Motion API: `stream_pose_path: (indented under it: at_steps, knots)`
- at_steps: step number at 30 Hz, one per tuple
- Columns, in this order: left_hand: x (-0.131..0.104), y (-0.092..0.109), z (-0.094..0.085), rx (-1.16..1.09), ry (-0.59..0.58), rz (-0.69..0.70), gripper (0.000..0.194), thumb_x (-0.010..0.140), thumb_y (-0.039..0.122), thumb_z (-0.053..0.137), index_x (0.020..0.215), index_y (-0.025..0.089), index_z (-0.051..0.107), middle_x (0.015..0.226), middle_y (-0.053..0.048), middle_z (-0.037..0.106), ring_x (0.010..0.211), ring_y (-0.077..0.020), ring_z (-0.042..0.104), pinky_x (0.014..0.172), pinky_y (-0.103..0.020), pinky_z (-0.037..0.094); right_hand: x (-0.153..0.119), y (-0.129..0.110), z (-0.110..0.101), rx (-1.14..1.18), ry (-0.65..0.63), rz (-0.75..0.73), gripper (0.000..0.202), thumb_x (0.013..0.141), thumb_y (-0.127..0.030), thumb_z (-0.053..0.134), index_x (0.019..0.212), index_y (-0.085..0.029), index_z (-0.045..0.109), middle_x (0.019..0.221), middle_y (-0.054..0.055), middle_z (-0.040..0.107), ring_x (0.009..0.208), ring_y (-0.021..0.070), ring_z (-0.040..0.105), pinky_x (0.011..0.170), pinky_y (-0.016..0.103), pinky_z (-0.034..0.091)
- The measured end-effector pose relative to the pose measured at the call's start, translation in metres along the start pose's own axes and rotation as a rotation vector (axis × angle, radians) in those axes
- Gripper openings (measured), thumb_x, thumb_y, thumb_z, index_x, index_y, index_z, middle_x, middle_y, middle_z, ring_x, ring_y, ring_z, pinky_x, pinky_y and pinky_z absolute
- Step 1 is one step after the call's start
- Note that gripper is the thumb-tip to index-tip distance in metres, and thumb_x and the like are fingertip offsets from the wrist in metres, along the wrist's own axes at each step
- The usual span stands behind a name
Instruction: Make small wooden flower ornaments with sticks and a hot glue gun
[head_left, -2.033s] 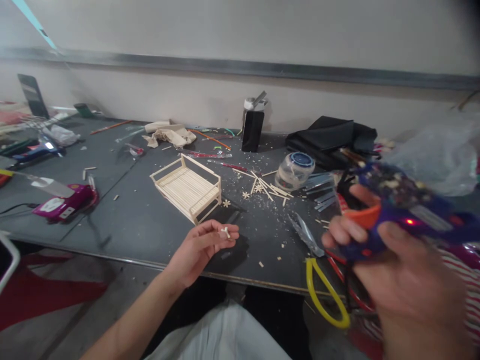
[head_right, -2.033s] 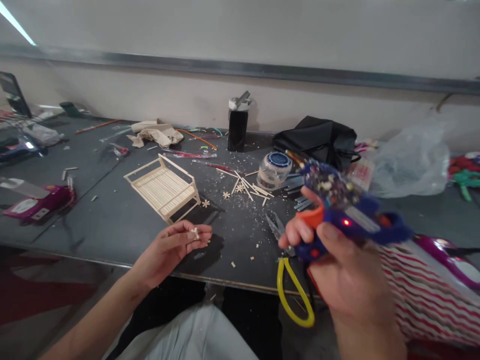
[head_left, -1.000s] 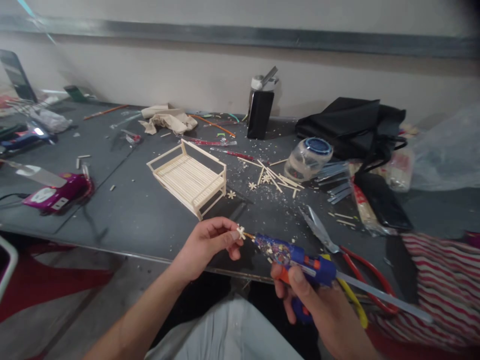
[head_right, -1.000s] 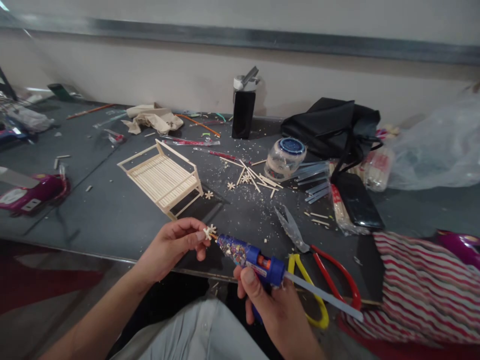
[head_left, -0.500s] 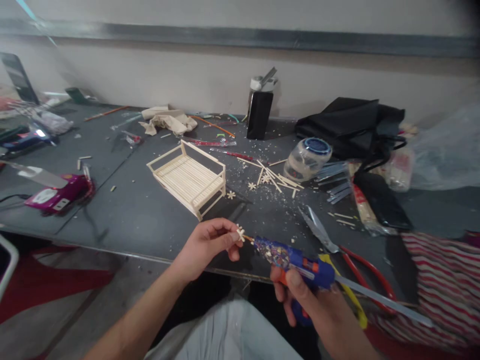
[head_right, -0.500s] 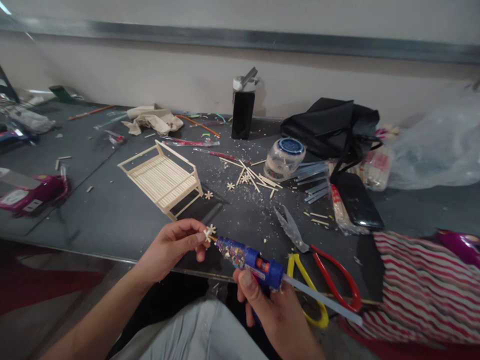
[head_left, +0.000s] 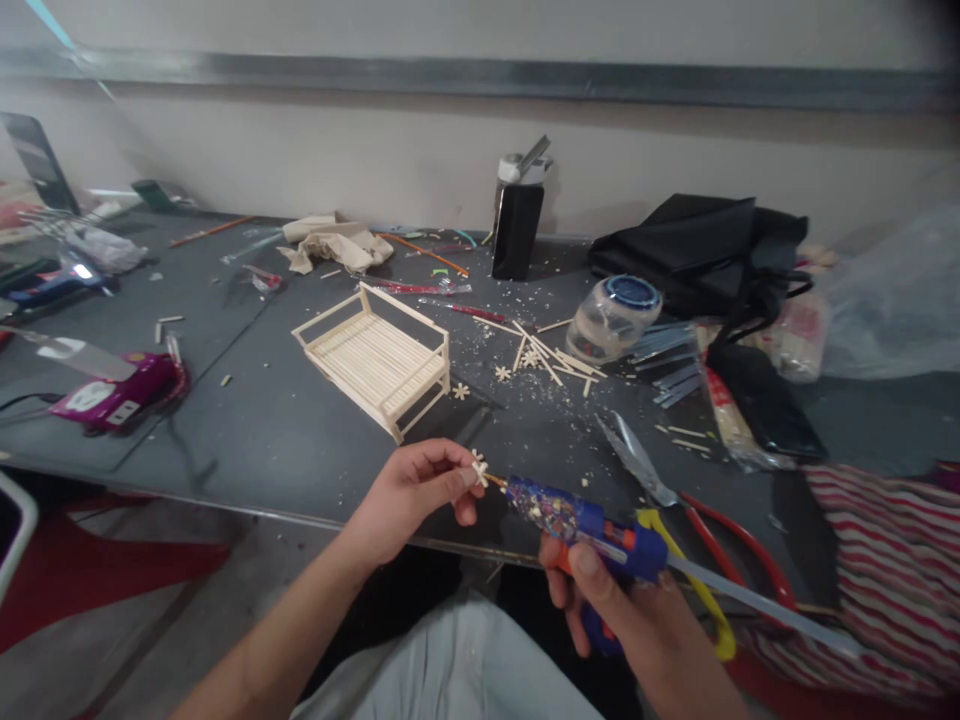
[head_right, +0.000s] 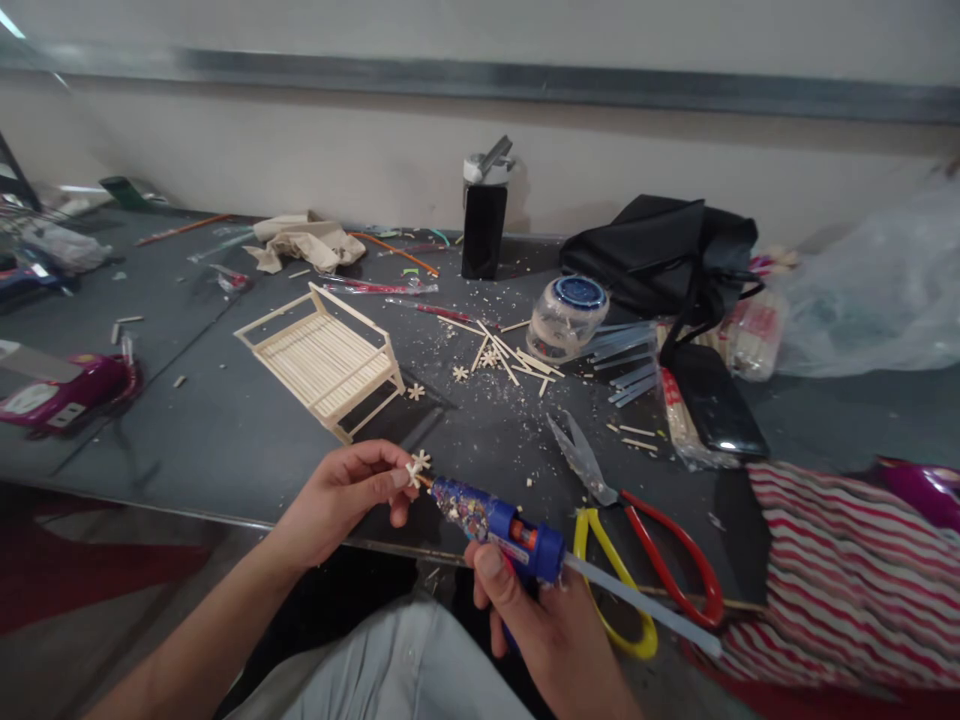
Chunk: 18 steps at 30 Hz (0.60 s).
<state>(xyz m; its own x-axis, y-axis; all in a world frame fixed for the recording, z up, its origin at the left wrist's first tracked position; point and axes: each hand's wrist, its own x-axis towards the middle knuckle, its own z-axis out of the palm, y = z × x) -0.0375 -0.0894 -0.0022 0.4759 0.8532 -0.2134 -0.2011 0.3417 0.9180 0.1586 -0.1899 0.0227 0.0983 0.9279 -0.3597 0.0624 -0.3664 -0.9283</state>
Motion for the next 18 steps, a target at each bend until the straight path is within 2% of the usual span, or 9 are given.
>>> stream_pose_path:
  at_steps: [6, 15, 18]
  knots:
    - [-0.0001, 0.0011, 0.0004, 0.006, 0.002, -0.001, 0.014, 0.083, 0.026, 0.070, 0.083, 0.012, 0.065, 0.074, -0.001, 0.069, 0.054, -0.0068, 0.061, 0.058, -0.020, 0.045, 0.0000, -0.0002, -0.0014, -0.058, -0.010, -0.017, 0.052, 0.084, -0.066, 0.052, 0.079, -0.017, 0.067, 0.064, 0.001, 0.058, 0.043, 0.0089, 0.051, 0.044, 0.023, 0.038]
    - [-0.0004, 0.0015, -0.0033, -0.024, -0.047, -0.012, 0.014, 0.083, 0.026, 0.070, 0.085, 0.013, 0.065, 0.076, -0.002, 0.068, 0.056, -0.0077, 0.060, 0.059, -0.022, 0.046, 0.0001, -0.0009, 0.0022, 0.013, -0.017, -0.017, 0.051, 0.084, -0.065, 0.054, 0.074, -0.016, 0.065, 0.063, 0.001, 0.057, 0.043, 0.0088, 0.050, 0.043, 0.023, 0.038]
    - [-0.0007, 0.0028, -0.0034, -0.028, -0.043, -0.011, 0.014, 0.082, 0.025, 0.071, 0.083, 0.013, 0.065, 0.073, -0.001, 0.067, 0.054, -0.0074, 0.058, 0.056, -0.021, 0.045, -0.0006, -0.0011, 0.0018, 0.026, -0.011, -0.014, 0.050, 0.083, -0.065, 0.055, 0.078, -0.016, 0.066, 0.063, 0.001, 0.058, 0.043, 0.0089, 0.050, 0.042, 0.023, 0.037]
